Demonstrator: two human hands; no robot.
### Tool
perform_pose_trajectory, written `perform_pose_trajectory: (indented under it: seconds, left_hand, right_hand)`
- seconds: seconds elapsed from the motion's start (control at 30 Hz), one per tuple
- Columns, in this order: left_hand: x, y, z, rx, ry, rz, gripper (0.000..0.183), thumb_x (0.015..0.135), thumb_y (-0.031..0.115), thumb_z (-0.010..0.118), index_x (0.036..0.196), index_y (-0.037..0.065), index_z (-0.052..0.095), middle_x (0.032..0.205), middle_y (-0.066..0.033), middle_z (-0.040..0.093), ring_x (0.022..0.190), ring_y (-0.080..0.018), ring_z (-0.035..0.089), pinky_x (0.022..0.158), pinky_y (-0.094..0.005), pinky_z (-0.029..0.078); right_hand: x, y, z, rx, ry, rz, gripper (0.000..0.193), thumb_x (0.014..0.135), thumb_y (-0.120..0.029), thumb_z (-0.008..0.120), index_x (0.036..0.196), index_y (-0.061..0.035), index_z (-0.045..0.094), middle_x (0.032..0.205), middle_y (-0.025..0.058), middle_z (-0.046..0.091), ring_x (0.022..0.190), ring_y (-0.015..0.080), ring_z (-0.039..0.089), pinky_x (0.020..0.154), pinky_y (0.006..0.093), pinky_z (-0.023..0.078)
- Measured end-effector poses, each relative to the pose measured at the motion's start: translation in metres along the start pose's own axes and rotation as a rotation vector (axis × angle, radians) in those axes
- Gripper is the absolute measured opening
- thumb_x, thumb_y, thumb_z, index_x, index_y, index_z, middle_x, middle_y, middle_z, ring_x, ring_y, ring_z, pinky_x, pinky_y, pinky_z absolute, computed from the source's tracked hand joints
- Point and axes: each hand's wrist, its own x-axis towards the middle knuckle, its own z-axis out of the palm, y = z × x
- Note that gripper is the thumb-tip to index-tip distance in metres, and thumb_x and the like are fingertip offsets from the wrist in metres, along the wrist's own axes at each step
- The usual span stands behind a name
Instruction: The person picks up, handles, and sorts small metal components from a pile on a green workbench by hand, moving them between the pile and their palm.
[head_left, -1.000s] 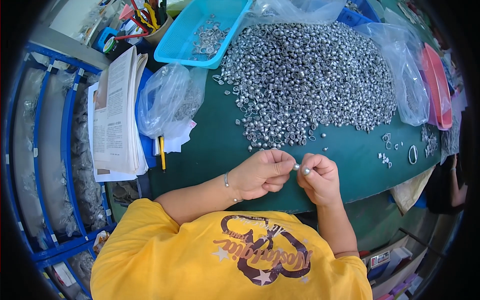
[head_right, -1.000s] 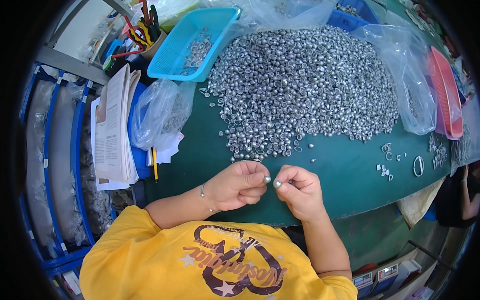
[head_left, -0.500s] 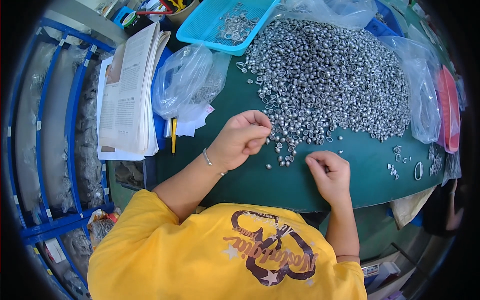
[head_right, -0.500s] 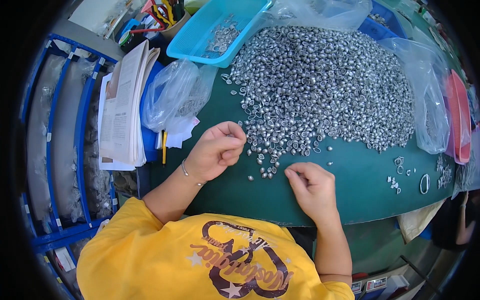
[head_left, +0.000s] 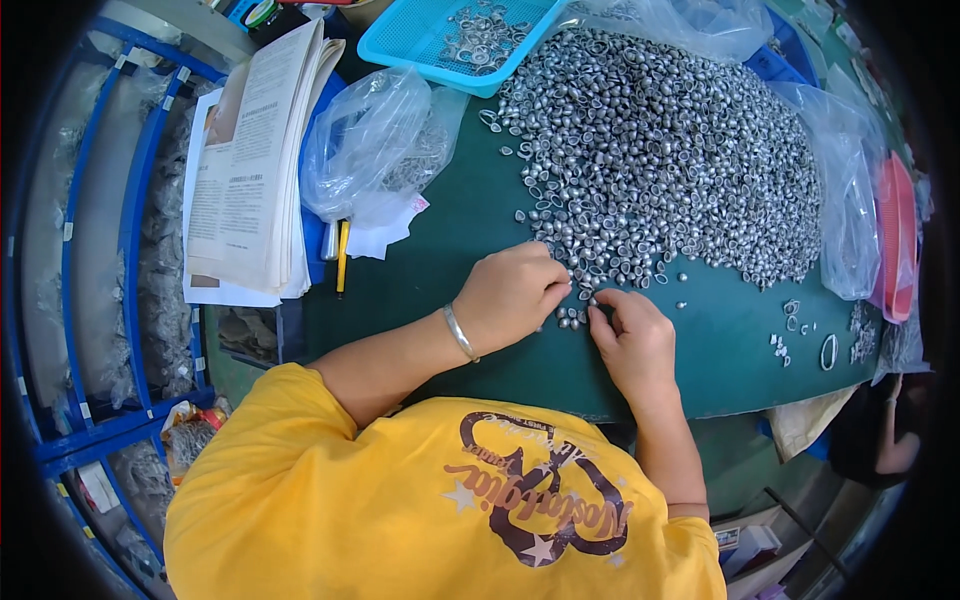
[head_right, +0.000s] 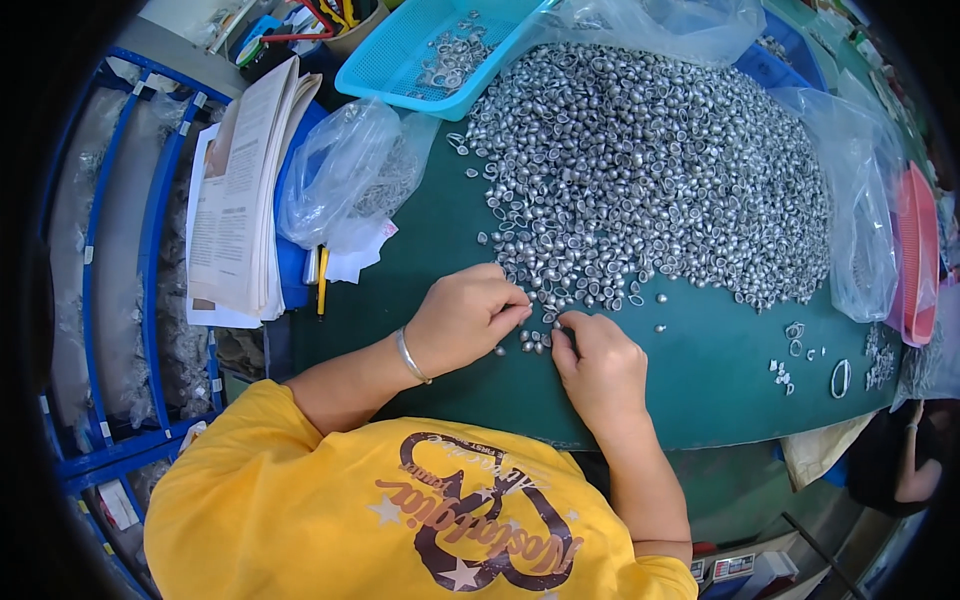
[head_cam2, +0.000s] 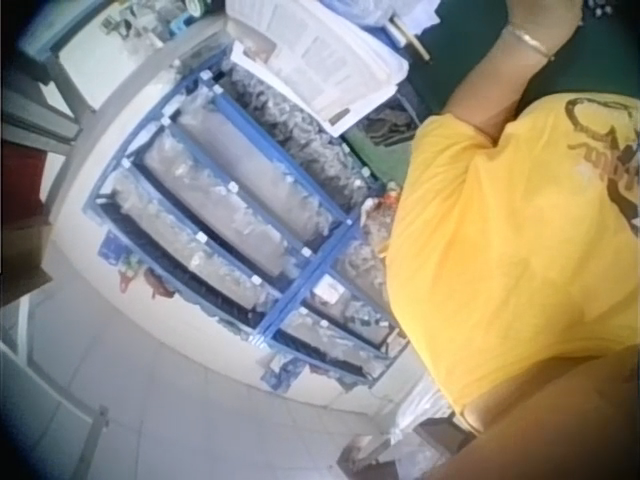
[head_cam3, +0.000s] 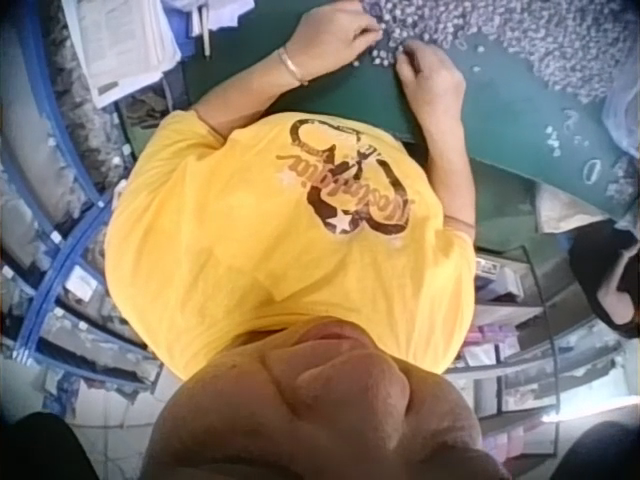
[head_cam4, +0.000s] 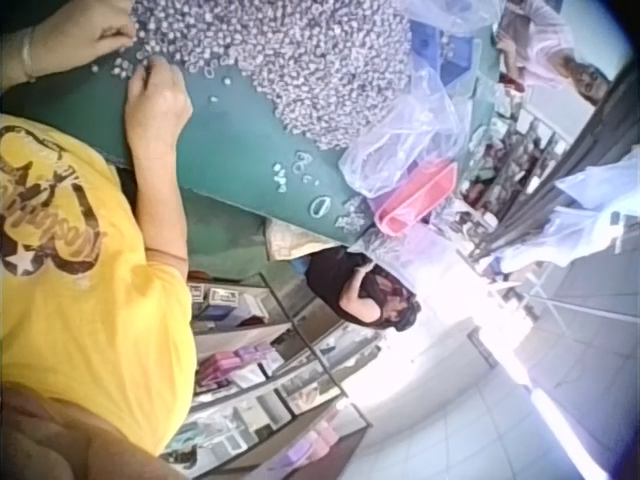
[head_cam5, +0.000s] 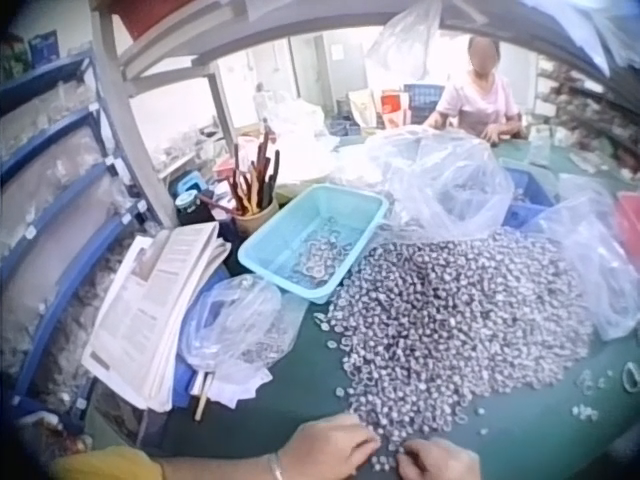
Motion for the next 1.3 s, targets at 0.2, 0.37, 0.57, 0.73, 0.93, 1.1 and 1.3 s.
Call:
perform_pose_trajectory:
  seconds: [0.2, 0.37, 0.57, 0.73, 0.93, 1.1, 1.3]
  left_hand:
    - [-0.001, 0.015, -0.011, -1.438, -0.306, -0.773, 0.007, 0.084, 0.011, 0.059, 0.086, 0.004, 0.061, 0.062, 0.0059, 0.044, 0.05, -0.0039, 0.038, 0.043, -0.0166, 0.029]
    - [-0.009, 0.013, -0.002, -2.016, -0.565, -0.896, 0.011, 0.09, 0.014, 0.05, 0.087, 0.006, 0.057, 0.062, 0.0062, 0.039, 0.049, -0.0025, 0.031, 0.042, -0.0161, 0.025]
    - [-0.01, 0.009, -0.007, -1.931, -0.518, -0.776, 0.01, 0.088, 0.012, 0.054, 0.09, 0.004, 0.058, 0.072, 0.0002, 0.049, 0.056, -0.0064, 0.04, 0.045, -0.0171, 0.031]
    - [-0.008, 0.0, -0.029, -1.718, -0.242, -0.712, 0.002, 0.083, 0.004, 0.054, 0.082, 0.003, 0.056, 0.088, -0.0131, 0.058, 0.073, -0.0146, 0.059, 0.049, -0.0192, 0.044]
    - [-0.002, -0.005, -0.024, -0.495, -0.13, -0.283, 0.005, 0.075, 0.003, 0.064, 0.08, 0.002, 0.064, 0.067, -0.0005, 0.055, 0.059, -0.0105, 0.053, 0.051, -0.0211, 0.04]
    - [-0.01, -0.007, -0.001, 0.006, -0.034, 0.066, 0.011, 0.07, 0.009, 0.068, 0.08, 0.007, 0.067, 0.071, -0.0081, 0.055, 0.065, -0.0244, 0.056, 0.058, -0.0295, 0.045]
    - [-0.008, -0.004, -0.002, -0.237, -0.096, -0.047, 0.009, 0.075, 0.01, 0.066, 0.081, 0.004, 0.063, 0.07, -0.0034, 0.051, 0.06, -0.0179, 0.052, 0.056, -0.0283, 0.043]
  right_hand:
    - [-0.014, 0.0, -0.015, 0.917, -0.048, 0.364, 0.012, 0.076, 0.003, 0.062, 0.087, 0.0003, 0.061, 0.06, -0.0029, 0.047, 0.046, 0.0039, 0.038, 0.042, 0.0167, 0.029]
    - [-0.016, -0.004, -0.013, 1.847, -0.281, 0.505, 0.016, 0.087, -0.008, 0.052, 0.099, 0.0028, 0.053, 0.057, -0.0029, 0.038, 0.043, 0.004, 0.027, 0.039, 0.0185, 0.019]
    - [-0.02, 0.005, -0.011, 2.105, -0.374, 0.44, 0.018, 0.087, -0.013, 0.044, 0.091, 0.0029, 0.051, 0.062, 0.003, 0.039, 0.045, 0.0083, 0.03, 0.039, 0.02, 0.022]
    - [-0.016, 0.009, -0.025, 1.622, -0.262, 0.63, 0.013, 0.085, -0.009, 0.048, 0.09, 0.0021, 0.053, 0.06, 0.0054, 0.044, 0.045, 0.0086, 0.034, 0.039, 0.0203, 0.025]
    - [-0.009, -0.007, -0.006, 0.271, -0.098, 0.062, 0.006, 0.075, -0.006, 0.063, 0.078, -0.0019, 0.063, 0.073, 0.0132, 0.062, 0.063, 0.028, 0.06, 0.057, 0.0319, 0.048]
    - [-0.009, -0.01, -0.002, 0.059, -0.067, 0.012, 0.006, 0.075, -0.009, 0.064, 0.078, -0.0045, 0.063, 0.072, 0.0117, 0.061, 0.063, 0.0291, 0.059, 0.057, 0.0345, 0.049]
    - [-0.013, 0.0, -0.009, 0.55, -0.185, 0.248, 0.005, 0.08, -0.006, 0.06, 0.077, -0.0019, 0.061, 0.066, 0.0026, 0.059, 0.054, 0.011, 0.054, 0.049, 0.0224, 0.042]
